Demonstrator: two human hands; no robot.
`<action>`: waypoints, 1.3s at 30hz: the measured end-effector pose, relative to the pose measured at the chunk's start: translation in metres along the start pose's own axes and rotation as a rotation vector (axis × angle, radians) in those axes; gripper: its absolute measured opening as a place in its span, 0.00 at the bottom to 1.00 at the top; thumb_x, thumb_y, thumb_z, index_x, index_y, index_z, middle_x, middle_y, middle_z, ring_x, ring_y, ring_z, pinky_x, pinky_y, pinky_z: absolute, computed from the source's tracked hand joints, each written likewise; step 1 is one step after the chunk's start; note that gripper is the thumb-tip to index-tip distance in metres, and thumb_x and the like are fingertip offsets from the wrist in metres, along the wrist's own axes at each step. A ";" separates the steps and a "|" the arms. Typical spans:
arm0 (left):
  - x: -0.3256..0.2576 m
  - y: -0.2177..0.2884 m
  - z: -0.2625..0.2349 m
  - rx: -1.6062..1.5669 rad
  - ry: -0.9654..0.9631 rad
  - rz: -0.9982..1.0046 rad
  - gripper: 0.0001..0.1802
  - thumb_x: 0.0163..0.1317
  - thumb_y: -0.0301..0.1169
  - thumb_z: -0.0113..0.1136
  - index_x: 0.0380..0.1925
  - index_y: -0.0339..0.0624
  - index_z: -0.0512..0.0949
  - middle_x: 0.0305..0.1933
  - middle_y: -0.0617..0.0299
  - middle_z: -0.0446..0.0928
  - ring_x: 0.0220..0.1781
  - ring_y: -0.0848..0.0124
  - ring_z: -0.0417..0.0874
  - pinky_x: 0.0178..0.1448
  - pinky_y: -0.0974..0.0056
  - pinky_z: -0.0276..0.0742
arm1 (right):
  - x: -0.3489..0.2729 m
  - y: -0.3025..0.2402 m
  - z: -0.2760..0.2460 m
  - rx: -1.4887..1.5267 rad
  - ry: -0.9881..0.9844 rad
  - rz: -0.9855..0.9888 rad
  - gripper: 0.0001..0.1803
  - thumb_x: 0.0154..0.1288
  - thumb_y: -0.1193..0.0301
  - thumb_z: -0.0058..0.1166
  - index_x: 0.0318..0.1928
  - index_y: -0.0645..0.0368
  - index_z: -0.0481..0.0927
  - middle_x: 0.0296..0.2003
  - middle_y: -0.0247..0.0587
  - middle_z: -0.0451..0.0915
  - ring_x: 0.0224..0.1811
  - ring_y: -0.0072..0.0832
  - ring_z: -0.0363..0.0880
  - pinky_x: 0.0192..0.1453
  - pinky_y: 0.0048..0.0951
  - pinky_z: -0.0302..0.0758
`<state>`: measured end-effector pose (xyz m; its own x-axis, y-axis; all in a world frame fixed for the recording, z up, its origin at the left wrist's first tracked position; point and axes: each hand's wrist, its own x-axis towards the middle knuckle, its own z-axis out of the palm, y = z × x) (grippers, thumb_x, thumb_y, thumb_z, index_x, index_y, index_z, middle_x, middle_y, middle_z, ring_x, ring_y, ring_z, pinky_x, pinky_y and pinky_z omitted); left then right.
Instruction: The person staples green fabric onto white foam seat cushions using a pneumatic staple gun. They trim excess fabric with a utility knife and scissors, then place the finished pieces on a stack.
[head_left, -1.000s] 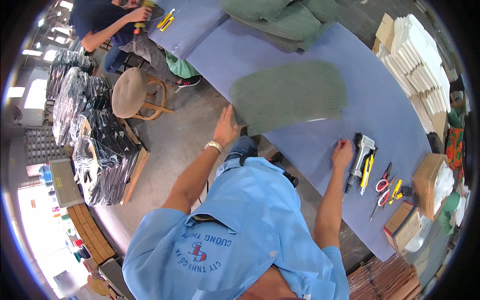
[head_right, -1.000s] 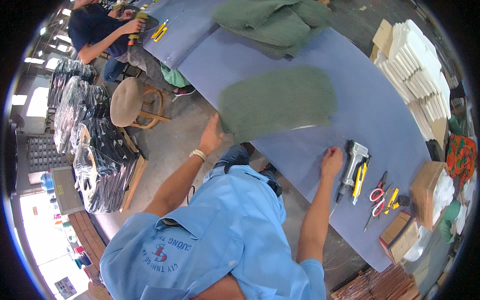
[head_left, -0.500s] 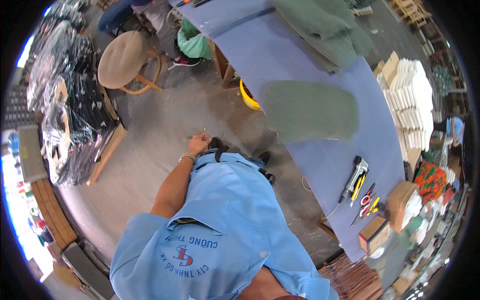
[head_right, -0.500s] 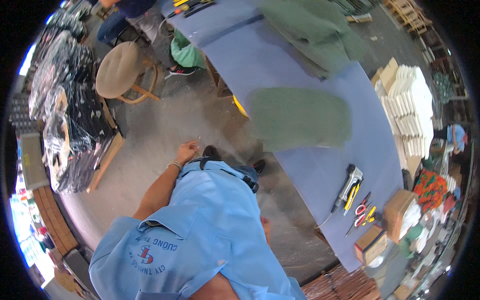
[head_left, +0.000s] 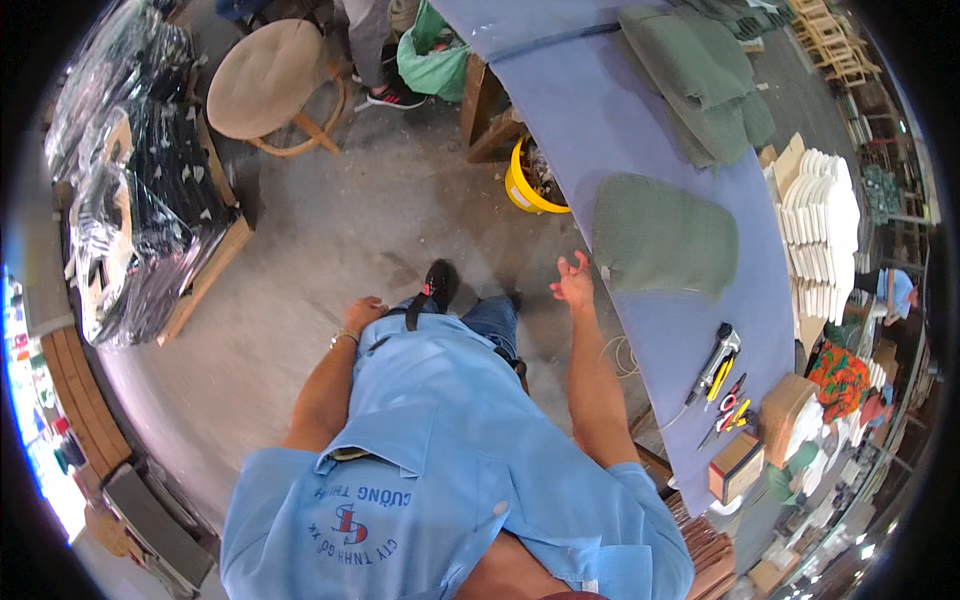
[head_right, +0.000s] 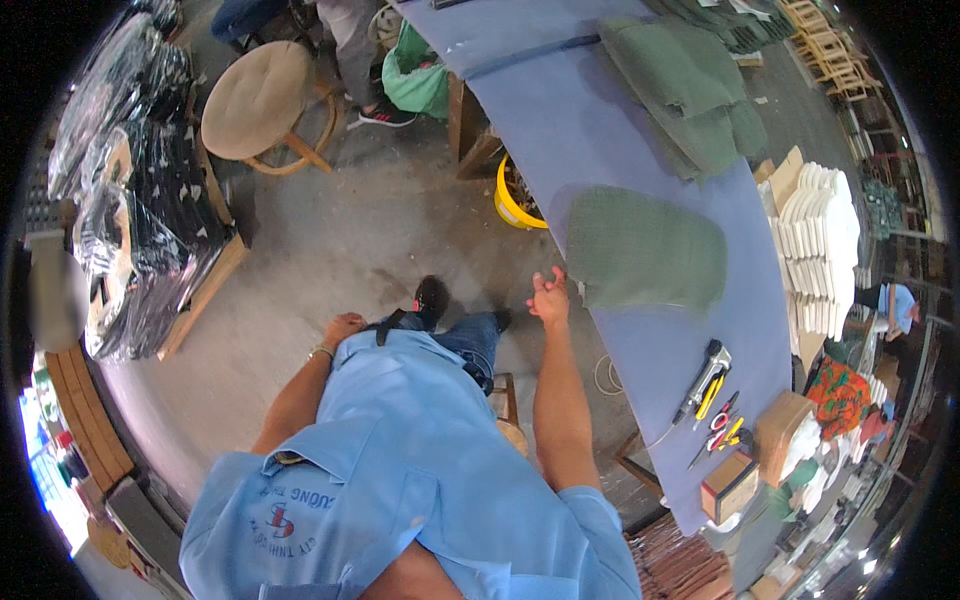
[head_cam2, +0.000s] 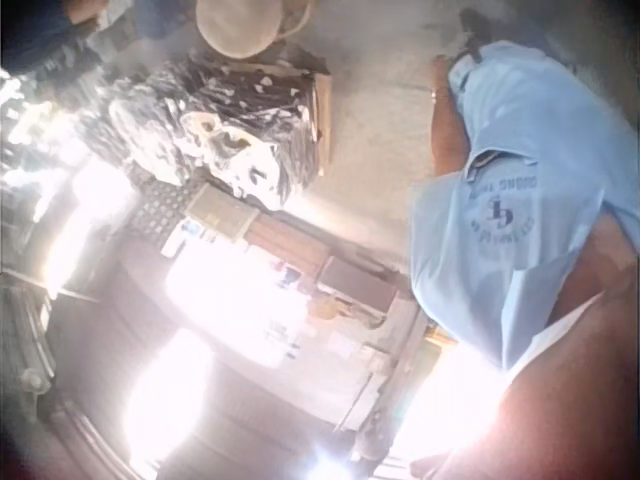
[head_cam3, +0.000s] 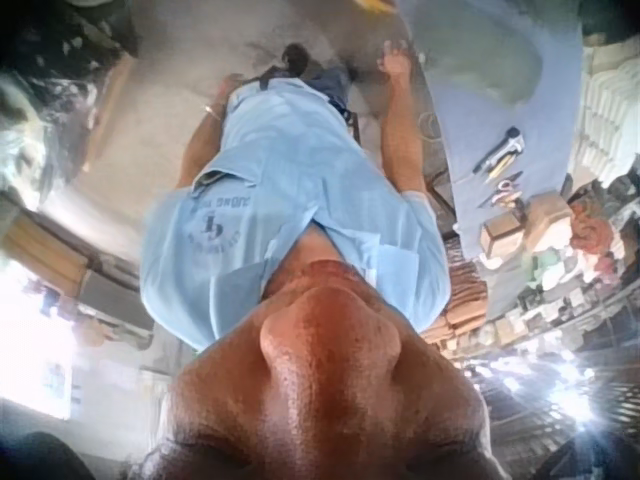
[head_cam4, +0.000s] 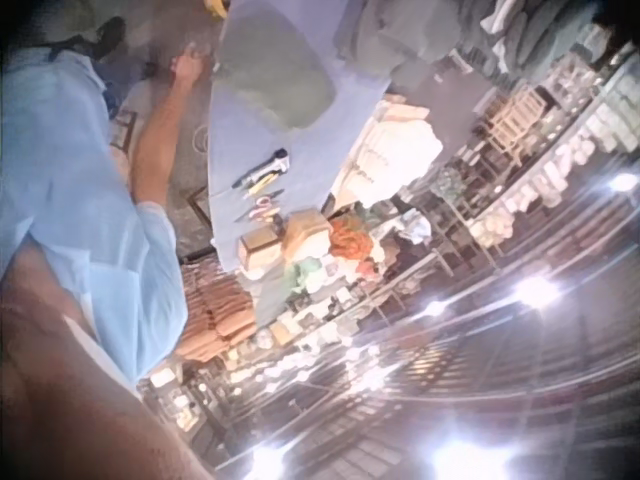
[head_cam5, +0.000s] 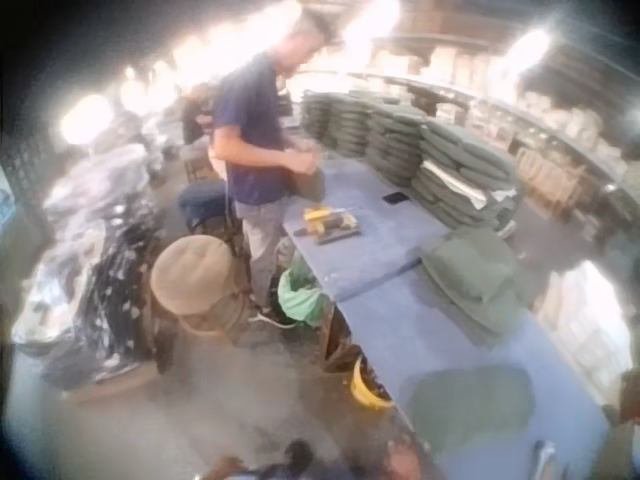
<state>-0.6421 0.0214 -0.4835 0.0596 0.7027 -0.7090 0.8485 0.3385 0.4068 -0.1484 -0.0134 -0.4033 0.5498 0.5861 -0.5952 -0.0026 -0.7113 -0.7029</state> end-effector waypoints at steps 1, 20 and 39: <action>0.002 0.005 0.001 -0.035 0.005 0.022 0.29 0.59 0.47 0.68 0.56 0.43 0.85 0.49 0.49 0.88 0.55 0.54 0.89 0.61 0.55 0.83 | 0.001 -0.005 0.003 0.004 -0.004 -0.015 0.30 0.76 0.57 0.58 0.71 0.54 0.65 0.38 0.35 0.80 0.23 0.25 0.82 0.26 0.31 0.80; 0.055 0.307 0.042 -0.549 0.069 0.584 0.19 0.75 0.31 0.59 0.57 0.26 0.79 0.43 0.56 0.86 0.45 0.72 0.86 0.51 0.67 0.83 | -0.141 0.202 -0.192 0.714 0.727 0.176 0.14 0.77 0.62 0.57 0.50 0.60 0.81 0.38 0.41 0.86 0.25 0.23 0.81 0.26 0.26 0.78; 0.057 0.550 0.117 -0.290 0.422 0.412 0.28 0.78 0.48 0.54 0.52 0.29 0.84 0.48 0.50 0.86 0.49 0.64 0.83 0.58 0.58 0.76 | 0.133 -0.058 -0.426 -0.044 0.322 -0.205 0.44 0.63 0.40 0.64 0.67 0.62 0.76 0.61 0.56 0.80 0.65 0.46 0.79 0.67 0.44 0.76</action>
<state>-0.1106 0.1746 -0.3677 0.0877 0.9760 -0.1996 0.6208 0.1031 0.7772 0.2811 -0.0595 -0.2755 0.7695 0.5708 -0.2866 0.1661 -0.6121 -0.7731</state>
